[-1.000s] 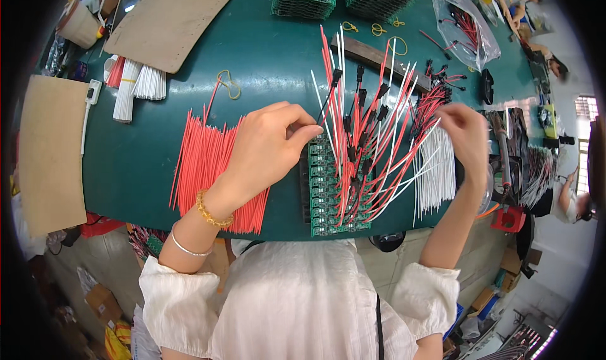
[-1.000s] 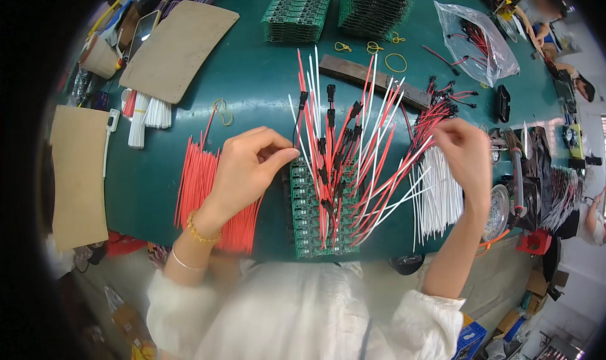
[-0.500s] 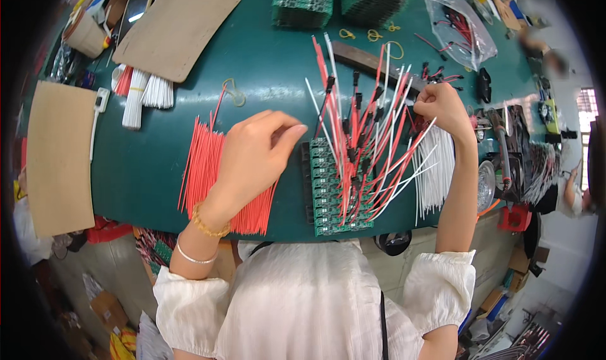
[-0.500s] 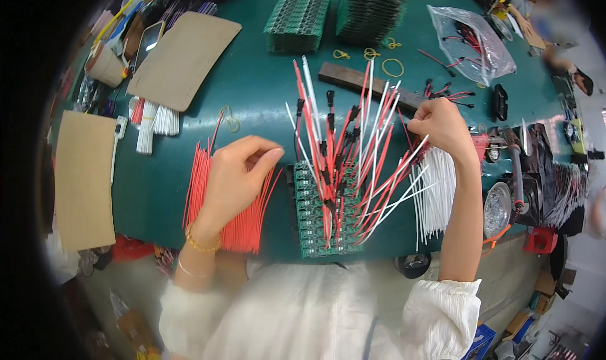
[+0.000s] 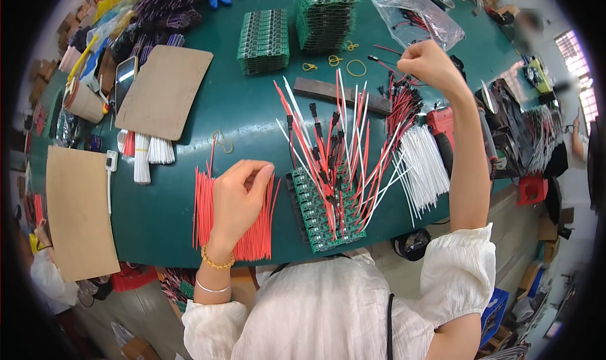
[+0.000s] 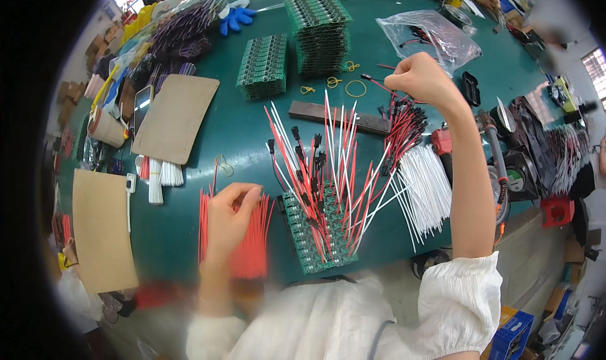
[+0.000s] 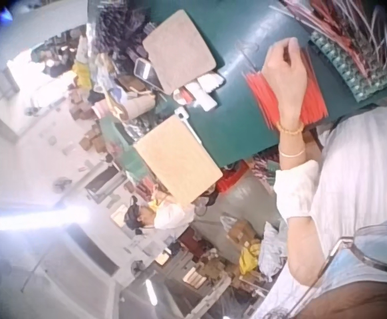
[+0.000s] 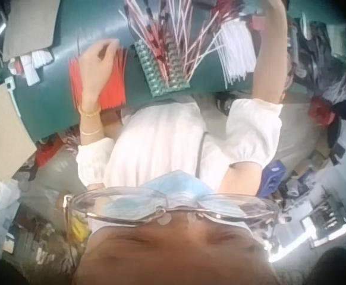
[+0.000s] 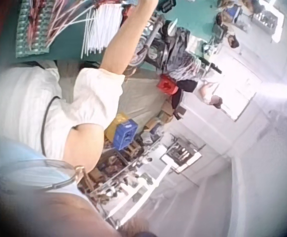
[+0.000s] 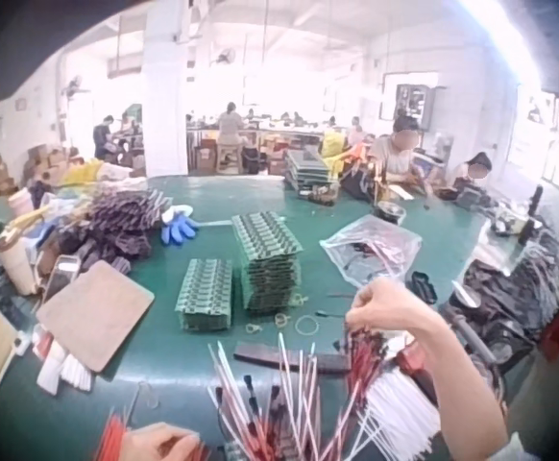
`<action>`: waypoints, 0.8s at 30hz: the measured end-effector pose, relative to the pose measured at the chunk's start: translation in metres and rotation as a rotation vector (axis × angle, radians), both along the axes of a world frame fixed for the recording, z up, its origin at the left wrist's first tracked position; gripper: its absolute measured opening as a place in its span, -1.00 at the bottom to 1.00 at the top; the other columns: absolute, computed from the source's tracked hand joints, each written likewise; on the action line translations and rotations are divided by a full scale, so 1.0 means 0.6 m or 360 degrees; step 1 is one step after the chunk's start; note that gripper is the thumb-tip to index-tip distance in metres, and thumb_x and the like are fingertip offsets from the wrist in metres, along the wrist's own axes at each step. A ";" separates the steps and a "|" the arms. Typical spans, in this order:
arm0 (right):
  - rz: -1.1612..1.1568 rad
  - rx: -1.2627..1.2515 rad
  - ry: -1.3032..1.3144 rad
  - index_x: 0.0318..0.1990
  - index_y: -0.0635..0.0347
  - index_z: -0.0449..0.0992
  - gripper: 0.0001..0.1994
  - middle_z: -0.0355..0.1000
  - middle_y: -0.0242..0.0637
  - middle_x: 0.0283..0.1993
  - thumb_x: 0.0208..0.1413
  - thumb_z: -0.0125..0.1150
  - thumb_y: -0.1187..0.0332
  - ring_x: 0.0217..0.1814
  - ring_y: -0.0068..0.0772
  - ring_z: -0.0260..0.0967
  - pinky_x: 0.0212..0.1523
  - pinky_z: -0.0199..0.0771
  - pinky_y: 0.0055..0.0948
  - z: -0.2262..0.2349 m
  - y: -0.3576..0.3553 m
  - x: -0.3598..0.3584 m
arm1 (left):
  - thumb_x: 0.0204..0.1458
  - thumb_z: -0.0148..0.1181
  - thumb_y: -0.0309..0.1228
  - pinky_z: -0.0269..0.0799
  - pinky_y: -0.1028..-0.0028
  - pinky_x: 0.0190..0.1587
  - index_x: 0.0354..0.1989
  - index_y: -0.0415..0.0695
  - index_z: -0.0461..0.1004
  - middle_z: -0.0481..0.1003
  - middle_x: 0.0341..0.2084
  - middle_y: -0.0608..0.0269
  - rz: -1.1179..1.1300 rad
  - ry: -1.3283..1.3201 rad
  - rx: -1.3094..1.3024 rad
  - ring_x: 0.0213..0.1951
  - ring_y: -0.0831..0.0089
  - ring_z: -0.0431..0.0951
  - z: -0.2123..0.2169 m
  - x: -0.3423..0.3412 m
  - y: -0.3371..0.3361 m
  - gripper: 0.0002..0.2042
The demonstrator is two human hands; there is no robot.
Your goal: The person attaches connector wires to circuit boards by hand, plugging the connectors into each board and arranging the wires.
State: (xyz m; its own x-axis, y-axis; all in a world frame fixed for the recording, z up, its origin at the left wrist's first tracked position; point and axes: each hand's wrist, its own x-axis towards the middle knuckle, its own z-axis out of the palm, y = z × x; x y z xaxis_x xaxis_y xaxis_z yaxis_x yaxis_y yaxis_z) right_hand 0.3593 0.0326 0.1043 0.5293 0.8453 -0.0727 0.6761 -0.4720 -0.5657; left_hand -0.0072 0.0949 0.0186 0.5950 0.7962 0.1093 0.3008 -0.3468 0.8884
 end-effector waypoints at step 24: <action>0.0292 0.1070 0.0235 -0.44 0.31 0.47 -0.88 0.41 -0.30 -0.50 -0.07 0.34 0.56 -0.55 -0.47 0.22 -0.54 0.23 -0.49 -0.059 -0.082 -0.382 | -0.04 0.29 -0.61 0.48 0.47 -0.41 -0.28 -0.28 0.56 0.56 -0.44 0.08 -0.0009 -0.0575 0.0485 -0.45 0.31 0.61 0.023 0.015 -0.069 -0.86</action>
